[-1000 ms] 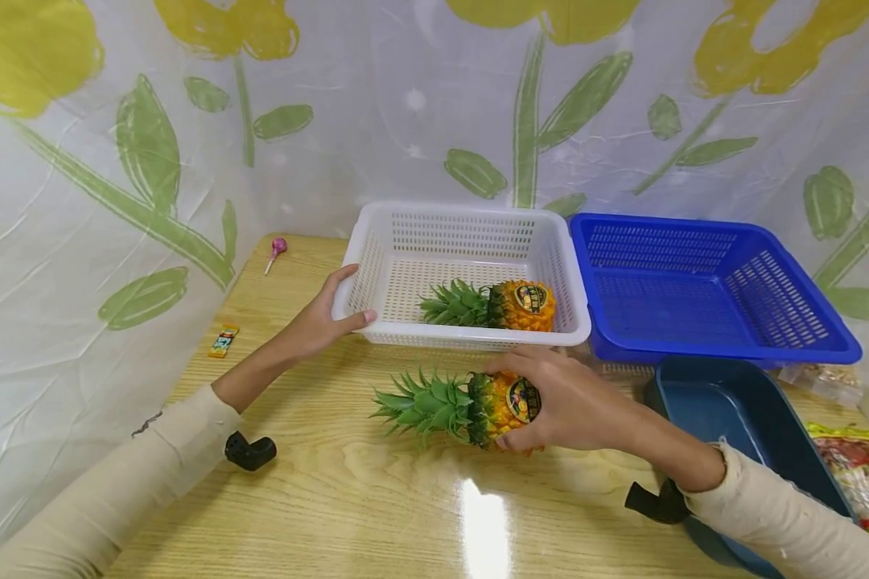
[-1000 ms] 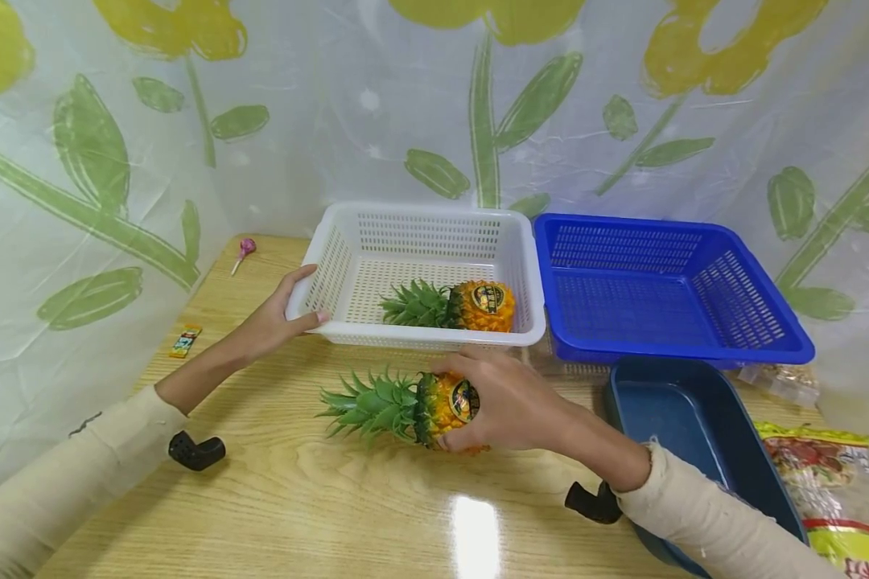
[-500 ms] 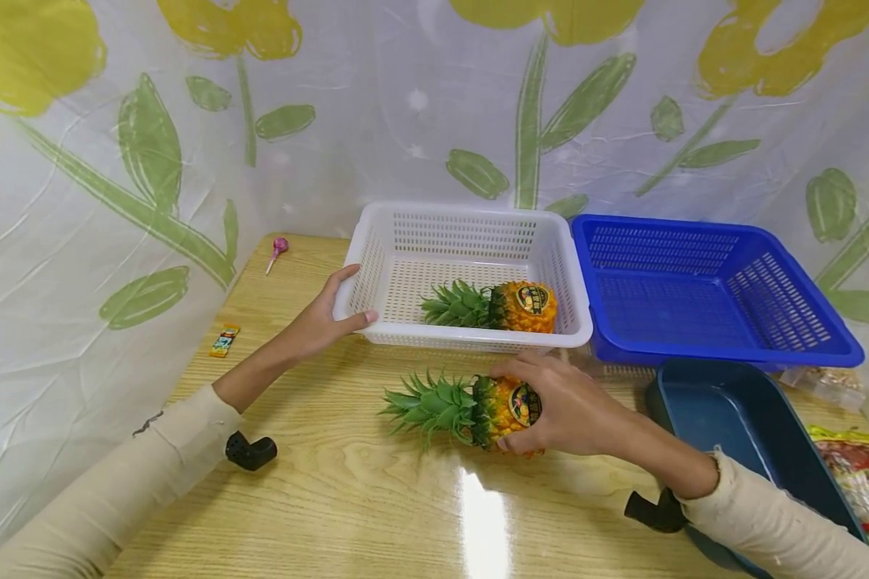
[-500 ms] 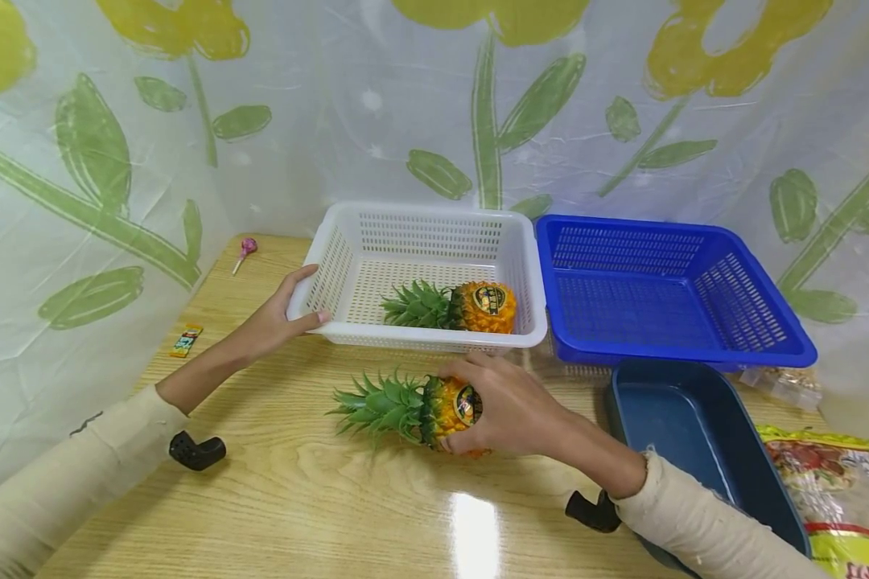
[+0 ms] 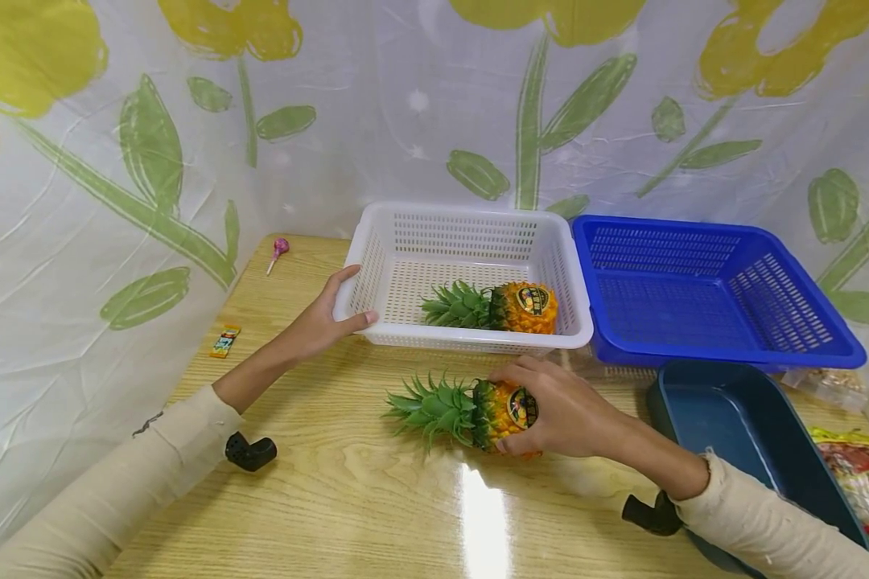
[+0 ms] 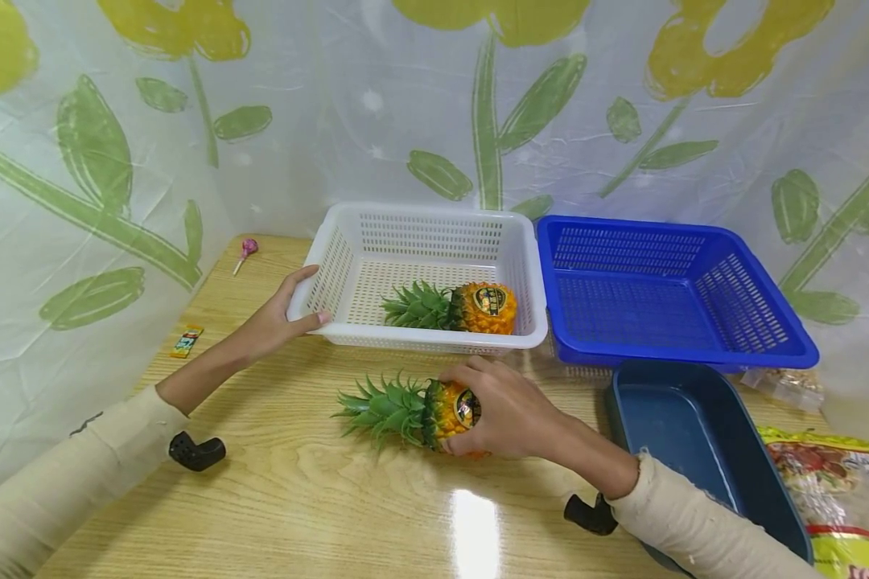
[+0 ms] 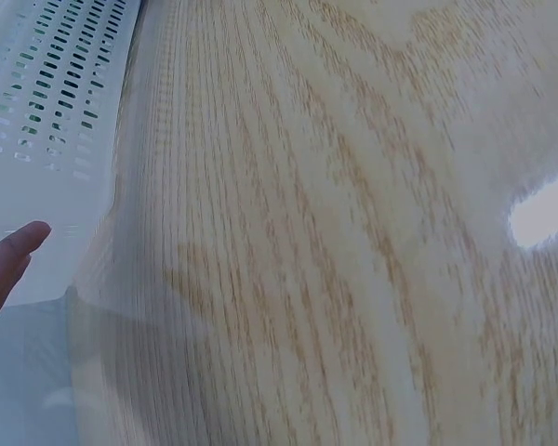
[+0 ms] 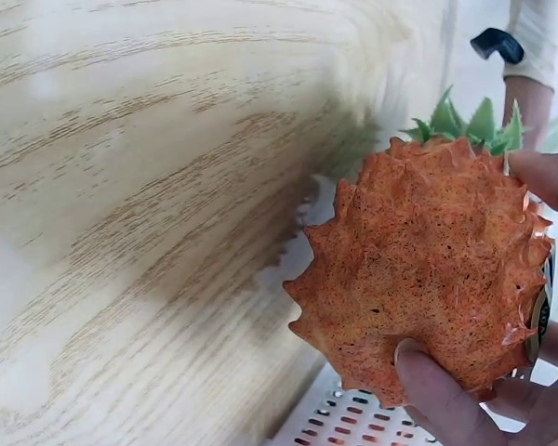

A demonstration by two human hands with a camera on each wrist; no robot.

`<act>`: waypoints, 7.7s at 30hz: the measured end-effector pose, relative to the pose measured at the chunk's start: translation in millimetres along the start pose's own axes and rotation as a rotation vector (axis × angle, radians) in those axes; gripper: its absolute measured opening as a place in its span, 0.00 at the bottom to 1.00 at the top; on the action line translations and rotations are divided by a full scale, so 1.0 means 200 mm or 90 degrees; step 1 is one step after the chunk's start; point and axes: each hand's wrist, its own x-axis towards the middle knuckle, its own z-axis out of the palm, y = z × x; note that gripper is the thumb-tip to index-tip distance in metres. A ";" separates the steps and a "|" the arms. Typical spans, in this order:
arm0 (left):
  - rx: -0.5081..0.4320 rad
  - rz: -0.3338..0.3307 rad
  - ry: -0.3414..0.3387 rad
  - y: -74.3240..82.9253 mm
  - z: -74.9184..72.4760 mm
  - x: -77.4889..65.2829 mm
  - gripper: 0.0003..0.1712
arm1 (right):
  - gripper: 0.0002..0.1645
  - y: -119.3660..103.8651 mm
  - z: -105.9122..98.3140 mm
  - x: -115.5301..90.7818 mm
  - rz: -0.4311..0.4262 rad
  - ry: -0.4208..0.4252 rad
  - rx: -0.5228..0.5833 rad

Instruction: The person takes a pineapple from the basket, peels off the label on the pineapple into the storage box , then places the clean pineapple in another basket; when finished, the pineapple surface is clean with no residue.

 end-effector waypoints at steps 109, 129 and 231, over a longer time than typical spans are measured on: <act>0.209 0.181 -0.133 0.21 0.48 -0.29 0.52 | 0.48 0.06 0.06 0.02 -0.013 -0.019 0.035; 0.238 0.172 -0.151 0.13 0.54 -0.27 0.55 | 0.49 0.06 0.06 0.02 -0.013 -0.028 0.038; 0.237 0.174 -0.146 0.12 0.54 -0.26 0.26 | 0.16 0.13 0.00 -0.08 0.085 0.071 0.220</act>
